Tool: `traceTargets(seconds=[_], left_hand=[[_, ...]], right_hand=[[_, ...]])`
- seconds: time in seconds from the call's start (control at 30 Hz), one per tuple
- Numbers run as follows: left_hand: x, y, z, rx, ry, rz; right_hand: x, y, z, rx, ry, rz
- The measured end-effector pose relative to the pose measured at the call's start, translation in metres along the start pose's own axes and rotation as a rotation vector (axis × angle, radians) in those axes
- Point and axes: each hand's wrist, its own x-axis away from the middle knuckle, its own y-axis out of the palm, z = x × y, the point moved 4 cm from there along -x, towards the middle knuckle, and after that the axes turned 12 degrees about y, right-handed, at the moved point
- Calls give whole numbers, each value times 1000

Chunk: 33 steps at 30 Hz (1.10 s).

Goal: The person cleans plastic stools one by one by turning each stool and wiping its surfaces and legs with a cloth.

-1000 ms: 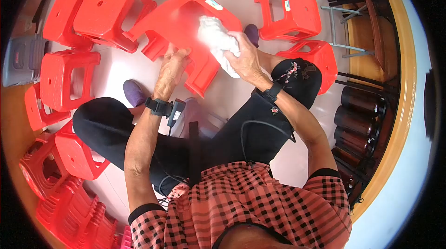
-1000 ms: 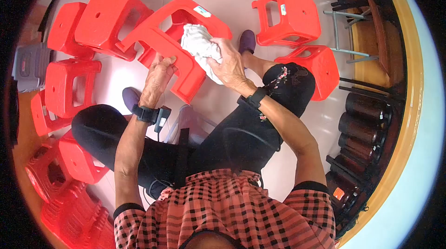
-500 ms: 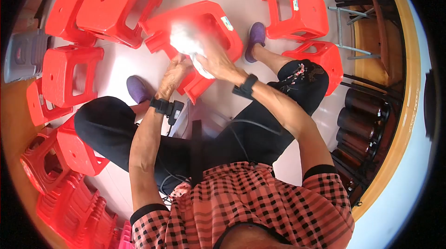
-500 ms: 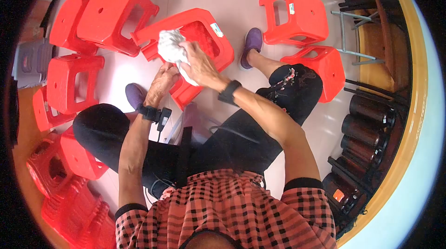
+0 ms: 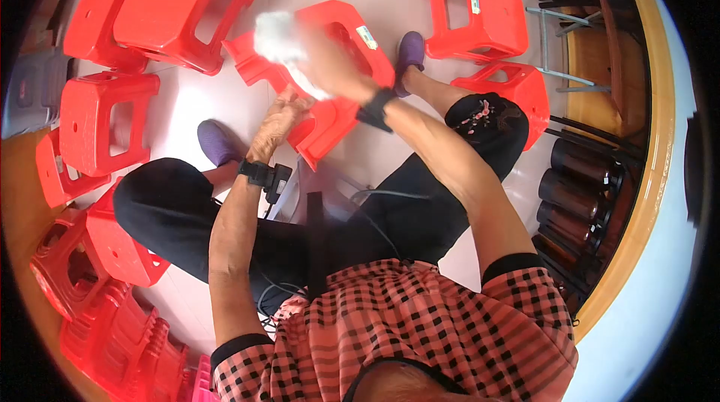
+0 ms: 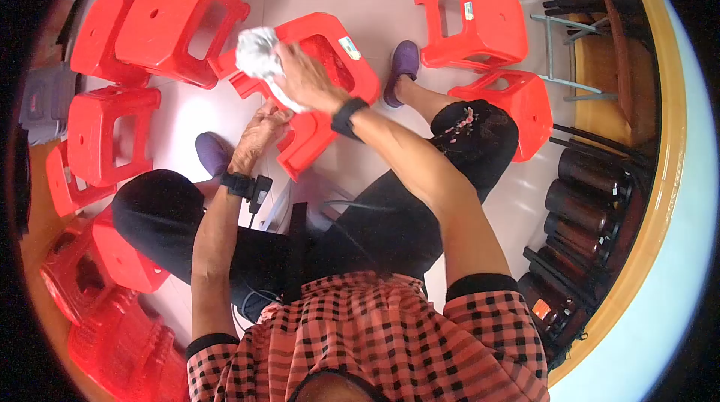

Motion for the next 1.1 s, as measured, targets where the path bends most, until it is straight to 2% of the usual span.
traceTargets(seconds=[0.07,0.17,0.2,0.23,0.27,0.3,0.37,0.4,0.5,0.57,0.6,0.7,0.73,0.8,0.83,0.9,0.93,0.97,1.03,1.07,1.1], left_hand=[[-4,-6,-3,19,-17,-18],[-5,-8,6,303,100,-28],[-8,-12,15,443,159,-140],[-23,-45,-13,520,90,-41],[-19,-32,8,478,123,13],[-13,-17,31,437,155,67],[-34,-25,12,368,157,154],[-39,-26,8,335,158,200],[-41,-24,10,286,209,170],[-34,-16,16,252,225,211],[-28,-9,20,234,233,231],[-14,17,27,29,237,151],[-8,31,34,-6,297,169],[-3,34,39,-230,343,126],[-1,37,42,-342,366,102],[7,46,60,-386,439,79],[4,41,56,-406,442,71],[4,38,54,-424,442,64],[7,39,61,-432,422,40],[9,41,64,-432,410,27],[13,46,68,-444,501,59]], right_hand=[[53,-17,-9,-6,53,-72],[113,-42,-9,8,81,-215],[119,-48,-4,-13,130,-322],[122,-55,-1,-35,179,-427],[126,-59,2,-59,227,-531],[125,-65,5,-62,221,-490],[116,-74,14,-67,199,-413],[115,-78,25,-47,197,-289],[119,-88,80,-266,674,22],[129,-91,129,-210,883,173],[133,-88,152,-28,1002,178],[129,-66,197,-378,1223,65],[113,-86,137,-438,1205,199],[78,-91,129,-411,958,336],[60,-94,127,-456,908,366],[24,-97,111,-211,728,414],[15,-108,65,-175,630,350],[9,-101,42,-52,466,393],[15,-87,-17,-38,246,332],[20,-74,-41,6,-47,373],[33,-83,-79,-149,-39,272]])
